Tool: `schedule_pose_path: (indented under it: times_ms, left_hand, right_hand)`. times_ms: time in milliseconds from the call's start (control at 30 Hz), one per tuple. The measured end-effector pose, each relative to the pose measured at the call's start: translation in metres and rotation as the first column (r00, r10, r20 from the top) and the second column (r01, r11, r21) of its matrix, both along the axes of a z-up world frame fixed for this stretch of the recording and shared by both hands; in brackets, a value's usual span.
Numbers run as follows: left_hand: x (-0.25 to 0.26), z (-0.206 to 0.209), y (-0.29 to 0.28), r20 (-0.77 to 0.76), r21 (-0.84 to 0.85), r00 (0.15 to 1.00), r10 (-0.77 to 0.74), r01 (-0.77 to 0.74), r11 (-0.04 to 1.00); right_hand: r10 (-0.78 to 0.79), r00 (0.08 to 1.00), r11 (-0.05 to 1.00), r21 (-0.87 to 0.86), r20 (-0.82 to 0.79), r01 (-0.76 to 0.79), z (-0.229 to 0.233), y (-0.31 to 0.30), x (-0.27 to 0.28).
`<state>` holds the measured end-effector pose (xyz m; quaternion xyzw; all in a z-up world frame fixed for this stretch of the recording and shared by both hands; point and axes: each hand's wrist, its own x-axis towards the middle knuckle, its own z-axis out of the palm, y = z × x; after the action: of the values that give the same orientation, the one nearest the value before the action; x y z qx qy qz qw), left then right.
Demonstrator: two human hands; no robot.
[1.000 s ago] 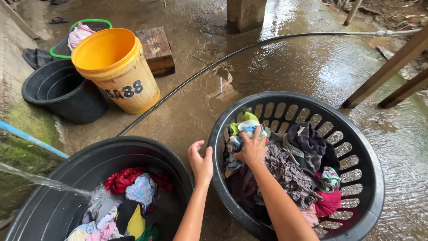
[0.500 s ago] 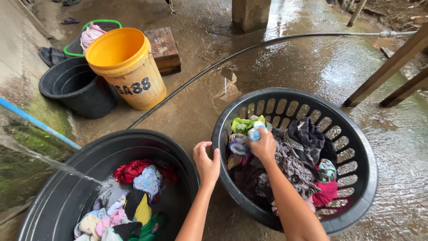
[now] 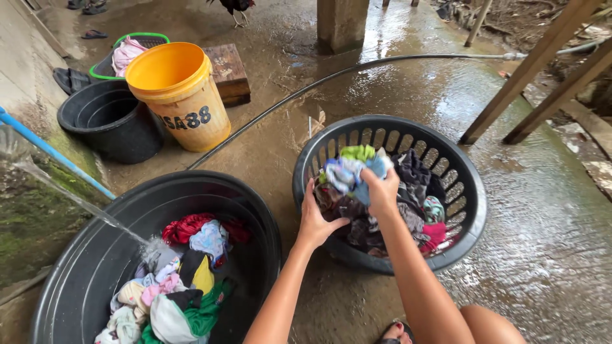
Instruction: Manually wash a large pile of laundry by hand in a basin with running water.
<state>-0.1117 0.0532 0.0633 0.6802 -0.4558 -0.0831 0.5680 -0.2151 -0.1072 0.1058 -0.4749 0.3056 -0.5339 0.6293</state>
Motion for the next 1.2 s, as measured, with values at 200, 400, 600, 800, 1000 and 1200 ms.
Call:
schedule_pose_path:
  times_ms: [200,400,600,800,1000,1200]
  left_hand:
    - [-0.041,0.049,0.003,-0.001,-0.109,0.989,-0.151,0.150,0.983]
    - [-0.065,0.011,-0.043,-0.552,-0.482,0.609,-0.569,0.323,0.814]
    - [-0.053,0.012,-0.030,-0.669,-0.693,0.194,-0.717,0.184,0.697]
    - [-0.046,0.017,-0.026,-0.705,-0.556,0.365,-0.608,0.249,0.793]
    - [-0.052,0.018,-0.035,-0.725,-0.432,0.527,-0.442,0.151,0.889]
    - [-0.054,0.006,-0.037,-0.729,-0.403,0.589,-0.349,0.042,0.914]
  right_hand:
    - [0.051,0.992,0.999,-0.022,0.116,-0.049,0.077,0.016,-0.018]
    - [0.171,0.949,0.985,-0.035,0.267,-0.168,0.069,0.026,-0.036]
    - [0.257,0.964,0.961,-0.084,-0.069,-0.262,0.032,0.034,-0.067]
    - [0.327,0.915,0.914,-0.165,-0.238,-0.370,-0.010,0.039,-0.063]
    - [0.020,0.800,0.836,-0.429,-0.600,-0.342,-0.047,0.023,-0.060]
    - [0.411,0.780,0.912,0.212,-0.473,-0.352,0.022,0.041,-0.093]
